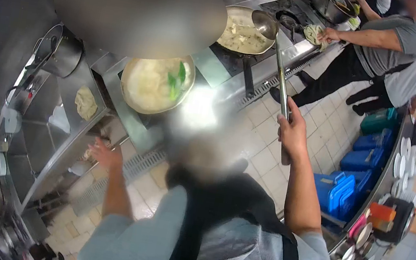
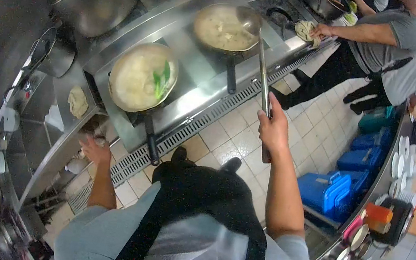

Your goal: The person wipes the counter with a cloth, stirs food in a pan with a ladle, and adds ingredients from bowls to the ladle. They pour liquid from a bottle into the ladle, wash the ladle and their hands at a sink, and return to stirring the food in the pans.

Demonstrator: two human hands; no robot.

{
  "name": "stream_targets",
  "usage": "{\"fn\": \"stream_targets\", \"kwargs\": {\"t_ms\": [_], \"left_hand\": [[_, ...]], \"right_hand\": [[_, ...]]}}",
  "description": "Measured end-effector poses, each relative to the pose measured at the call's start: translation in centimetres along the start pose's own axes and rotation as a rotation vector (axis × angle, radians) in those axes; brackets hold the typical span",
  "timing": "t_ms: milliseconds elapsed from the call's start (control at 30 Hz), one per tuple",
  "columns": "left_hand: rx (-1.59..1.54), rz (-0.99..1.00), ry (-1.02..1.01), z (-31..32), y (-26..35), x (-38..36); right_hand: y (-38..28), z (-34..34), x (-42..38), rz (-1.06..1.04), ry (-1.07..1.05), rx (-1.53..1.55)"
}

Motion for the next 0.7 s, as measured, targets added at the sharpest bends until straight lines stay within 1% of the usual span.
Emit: {"fn": "stream_targets", "kwargs": {"t_ms": [33,67,100,133,167,200,233,267,333,367,433,467,500,567,600,633,667,700], "left_hand": [[0.027,-0.078,-0.168,2.7,-2.6,-2.4],[-0.017,-0.108,-0.309,11.2,-8.3,-3.8],[-0.02,-0.13,-0.306,11.2,-10.2,-8.8],[-0.203,-0.17,-0.634,11.5,-10.5,-13.7],[-0.356,-0.257,-0.96,11.7,-10.9,-18.8],[-0.442,-0.309,-1.107,13.0,-11.8,-23.8],[-0.485,-0.327,-1.166,13.9,-12.3,-28.3],[-0.509,-0.336,-1.191,14.5,-12.2,-31.9],[-0.535,-0.34,-1.178,15.6,-11.8,-36.9],[-0.547,-0.327,-1.163,16.2,-10.9,-38.3],[-0.569,-0.298,-1.123,17.4,-9.5,-39.5],[-0.587,-0.283,-1.095,18.1,-8.5,-39.1],[-0.607,-0.246,-1.069,19.1,-7.6,-38.6],[-0.706,-0.207,-0.975,20.9,-6.0,-35.8],[-0.79,-0.187,-0.915,21.7,-5.3,-33.9],[-0.905,-0.213,-0.855,22.0,-4.6,-31.3],[-1.056,-0.23,-0.796,22.6,-3.8,-28.9],[-1.114,-0.267,-0.747,21.4,-1.9,-26.0]], "right_hand": [[0.0,-0.7,1.7,-0.006,-0.025,-0.044],[0.0,-1.4,3.5,0.019,-0.053,-0.078],[0.3,-1.9,5.4,0.009,-0.073,-0.081],[0.7,-2.2,7.3,-0.017,-0.092,-0.139],[1.1,-2.3,9.0,-0.041,-0.111,-0.197],[1.1,-2.2,10.6,-0.107,-0.125,-0.188],[1.9,-1.8,12.7,-0.116,-0.143,-0.19],[3.1,-1.2,15.1,-0.155,-0.166,-0.18],[0.8,-0.4,15.4,-0.007,-0.313,-0.029],[0.5,0.3,16.1,-0.017,-0.328,-0.034],[0.4,1.8,17.1,0.154,-0.465,0.368],[-0.4,2.0,17.2,0.187,-0.547,0.448],[-1.0,1.6,17.1,0.184,-0.551,0.442],[-2.1,1.0,16.5,0.443,-0.692,0.897],[-2.4,0.4,16.4,0.545,-0.792,1.065],[-2.2,-0.3,16.4,0.551,-0.793,1.06],[-2.0,-0.9,16.2,0.601,-0.848,1.133],[-2.0,-1.6,16.0,0.649,-0.905,1.209]]}}
Point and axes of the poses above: each hand's wrist, its own x-axis towards the middle knuckle, its own z-axis out of the palm, y = z × x, the point moved 2 cm from there along x, towards the middle knuckle, and after that the axes turned 3 degrees about -y, right-handed, at the moved point
